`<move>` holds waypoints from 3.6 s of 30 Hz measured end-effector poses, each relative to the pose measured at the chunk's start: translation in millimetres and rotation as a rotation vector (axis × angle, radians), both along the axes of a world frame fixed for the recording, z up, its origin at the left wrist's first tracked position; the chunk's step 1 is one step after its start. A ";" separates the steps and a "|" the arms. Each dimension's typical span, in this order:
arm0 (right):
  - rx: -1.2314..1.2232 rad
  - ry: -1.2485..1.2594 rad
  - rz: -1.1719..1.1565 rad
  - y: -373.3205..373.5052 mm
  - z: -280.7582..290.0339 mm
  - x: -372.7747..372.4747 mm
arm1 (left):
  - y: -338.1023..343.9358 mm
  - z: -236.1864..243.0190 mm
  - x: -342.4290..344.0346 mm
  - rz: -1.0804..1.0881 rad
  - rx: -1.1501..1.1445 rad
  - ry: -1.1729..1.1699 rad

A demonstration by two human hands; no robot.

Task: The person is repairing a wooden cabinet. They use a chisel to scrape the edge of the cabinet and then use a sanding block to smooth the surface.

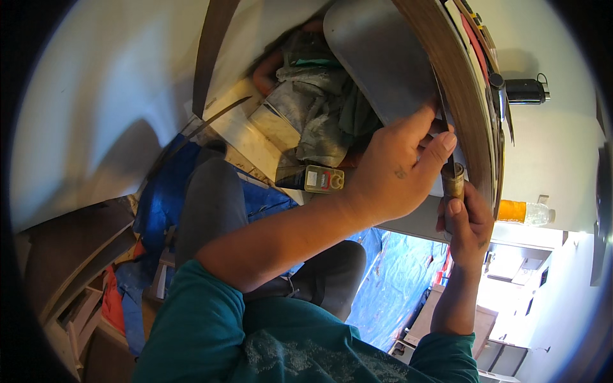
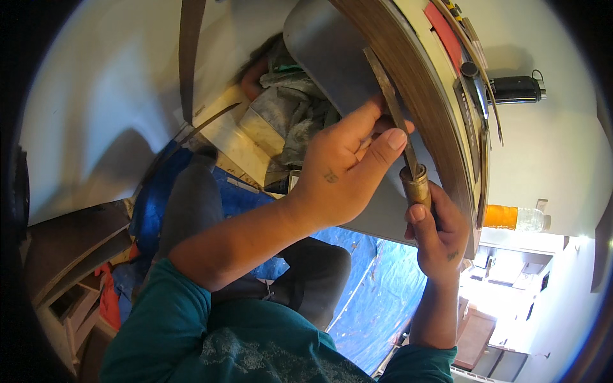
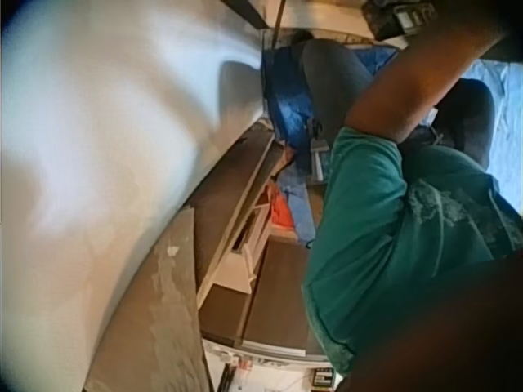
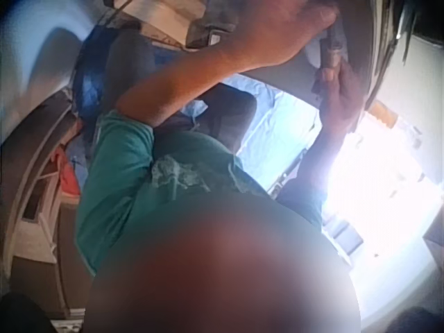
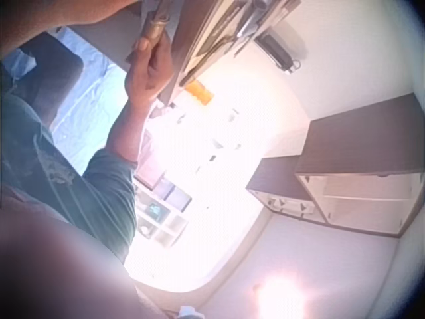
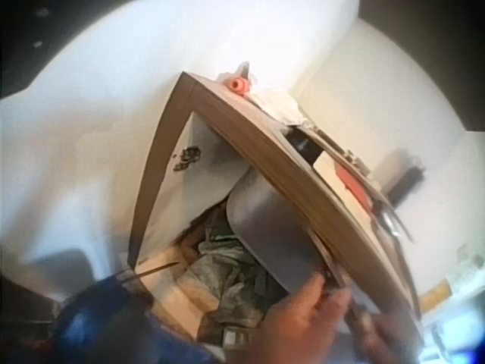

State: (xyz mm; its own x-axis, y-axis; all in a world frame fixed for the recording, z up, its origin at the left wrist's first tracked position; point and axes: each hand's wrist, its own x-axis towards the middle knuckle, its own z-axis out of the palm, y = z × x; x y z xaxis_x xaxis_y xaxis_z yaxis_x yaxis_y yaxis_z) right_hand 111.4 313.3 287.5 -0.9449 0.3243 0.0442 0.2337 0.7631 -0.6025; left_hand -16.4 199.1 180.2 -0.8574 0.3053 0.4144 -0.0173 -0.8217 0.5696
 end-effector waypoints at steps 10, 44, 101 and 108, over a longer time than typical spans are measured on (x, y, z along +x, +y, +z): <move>0.047 0.036 -0.017 -5.4 -9.2 -14.3 | -2.4 -4.5 -18.3 0.139 -0.170 0.088; -0.046 0.037 -0.022 3.8 -13.5 -10.7 | 2.8 -2.8 -13.0 0.177 -0.186 0.100; 0.016 0.086 -0.019 -23.9 -7.1 -37.7 | -18.7 2.6 -38.6 0.118 -0.165 0.074; -0.029 0.019 -0.044 -34.5 1.5 -46.9 | -23.1 4.1 -47.4 0.099 -0.093 0.015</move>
State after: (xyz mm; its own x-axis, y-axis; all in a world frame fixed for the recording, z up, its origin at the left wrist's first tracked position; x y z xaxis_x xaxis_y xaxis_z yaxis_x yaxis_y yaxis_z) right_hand 64.5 278.8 289.0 -0.9288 0.3667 0.0526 0.2546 0.7349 -0.6286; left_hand -63.8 176.1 184.4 -0.8790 0.2576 0.4012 0.0701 -0.7625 0.6432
